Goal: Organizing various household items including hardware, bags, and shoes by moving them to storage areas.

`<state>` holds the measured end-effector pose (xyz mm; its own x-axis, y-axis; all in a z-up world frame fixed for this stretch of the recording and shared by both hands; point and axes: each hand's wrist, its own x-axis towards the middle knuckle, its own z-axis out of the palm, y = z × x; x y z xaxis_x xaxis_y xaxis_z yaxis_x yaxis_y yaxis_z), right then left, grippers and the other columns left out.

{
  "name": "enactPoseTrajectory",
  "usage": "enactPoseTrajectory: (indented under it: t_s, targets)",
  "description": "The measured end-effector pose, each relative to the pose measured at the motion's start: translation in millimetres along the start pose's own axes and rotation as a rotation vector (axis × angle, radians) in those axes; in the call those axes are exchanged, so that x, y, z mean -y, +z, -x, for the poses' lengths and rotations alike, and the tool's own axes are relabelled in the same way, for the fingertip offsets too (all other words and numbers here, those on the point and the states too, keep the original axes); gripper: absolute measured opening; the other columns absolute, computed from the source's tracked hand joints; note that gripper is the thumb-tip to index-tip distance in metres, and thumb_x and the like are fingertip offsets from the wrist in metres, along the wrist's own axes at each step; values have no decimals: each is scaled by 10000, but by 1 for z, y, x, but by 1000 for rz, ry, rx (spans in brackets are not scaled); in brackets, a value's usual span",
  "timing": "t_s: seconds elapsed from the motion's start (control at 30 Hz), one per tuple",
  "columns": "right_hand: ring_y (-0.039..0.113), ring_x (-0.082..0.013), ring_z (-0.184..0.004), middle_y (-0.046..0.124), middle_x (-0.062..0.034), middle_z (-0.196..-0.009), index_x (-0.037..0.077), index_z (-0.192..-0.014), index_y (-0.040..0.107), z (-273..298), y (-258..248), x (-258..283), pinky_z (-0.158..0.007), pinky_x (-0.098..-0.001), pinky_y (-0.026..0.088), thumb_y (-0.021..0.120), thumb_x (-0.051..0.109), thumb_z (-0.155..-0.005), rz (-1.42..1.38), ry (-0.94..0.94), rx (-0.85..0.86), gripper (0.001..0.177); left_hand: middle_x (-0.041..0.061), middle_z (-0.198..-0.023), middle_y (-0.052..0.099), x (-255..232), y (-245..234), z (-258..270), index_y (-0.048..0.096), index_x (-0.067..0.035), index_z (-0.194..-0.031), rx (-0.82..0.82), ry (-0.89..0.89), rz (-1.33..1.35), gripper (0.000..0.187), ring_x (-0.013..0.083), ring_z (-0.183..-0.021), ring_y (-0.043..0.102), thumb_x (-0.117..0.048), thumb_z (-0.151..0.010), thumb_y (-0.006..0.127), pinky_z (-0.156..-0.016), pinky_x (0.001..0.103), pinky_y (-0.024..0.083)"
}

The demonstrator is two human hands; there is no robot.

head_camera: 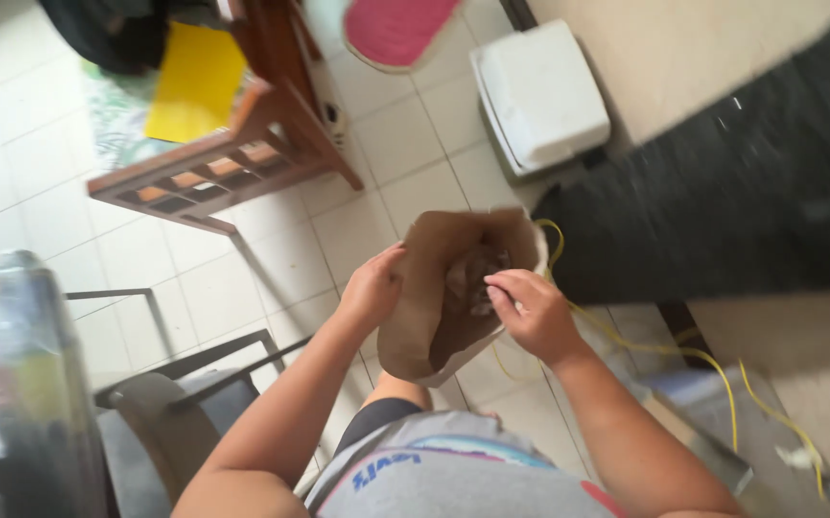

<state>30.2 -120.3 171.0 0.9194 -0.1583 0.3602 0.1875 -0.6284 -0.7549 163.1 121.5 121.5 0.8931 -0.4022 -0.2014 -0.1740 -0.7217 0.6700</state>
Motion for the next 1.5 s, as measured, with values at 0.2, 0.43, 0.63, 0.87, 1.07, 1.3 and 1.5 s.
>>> enactPoseTrajectory:
  t_s: [0.2,0.43,0.63,0.87,1.07,1.3,1.5]
  targets:
    - [687,-266,-1124,741,-65,-1155,144,-1112,735,-98,22,-31,-1009,-398,541,726,222,-931,189,7,182,198,140,-1253,702,26,-64,-94,683,-163,-1287,191,28,20,502,363,-1180,639,-3,-824,573,-985,435,510]
    - [217,-381,-1506,292,-173,-1632,336,-1459,582,-172,102,-98,-1134,-628,156,802,366,-686,512,73,706,804,60,-928,688,11,-79,-241,717,-139,-1266,199,-296,506,392,122,-717,560,-24,-909,601,-617,301,475]
    - [481,-271,-1379,601,-69,-1376,232,-980,767,-277,99,-226,-1169,-579,305,661,210,-848,699,150,528,171,39,-996,736,6,-59,-370,711,-146,-1270,-72,-187,550,468,98,-789,630,21,-852,582,-689,274,537]
    - [626,-309,-1240,739,-115,-1158,122,-1047,768,-401,-59,-405,-1074,-438,495,702,147,-760,696,118,481,296,88,-1057,777,-26,-46,-505,759,-133,-1198,-299,-83,454,403,156,-915,715,29,-841,663,-798,304,573]
    - [666,-231,-1204,746,-41,-1181,177,-1049,775,-474,-185,-478,-1083,-353,528,764,214,-764,921,263,870,288,141,-1077,798,-132,-28,-559,673,-170,-1356,386,-316,456,469,201,-868,752,-146,-887,681,-734,344,598]
    - [596,-239,-1313,693,-52,-1354,256,-1261,744,-457,-202,-551,-1150,-390,461,672,122,-778,1081,208,829,506,202,-1371,649,-129,45,-607,504,-152,-1501,812,245,315,676,346,-1276,600,-329,-897,750,-1079,398,457]
    - [588,-320,-1238,666,-97,-1381,125,-1309,686,-513,-120,-436,-1087,-484,452,629,131,-1035,807,423,339,280,205,-1449,585,-102,85,-620,490,-96,-1496,898,280,255,733,350,-1341,560,-303,-855,778,-1115,389,437]
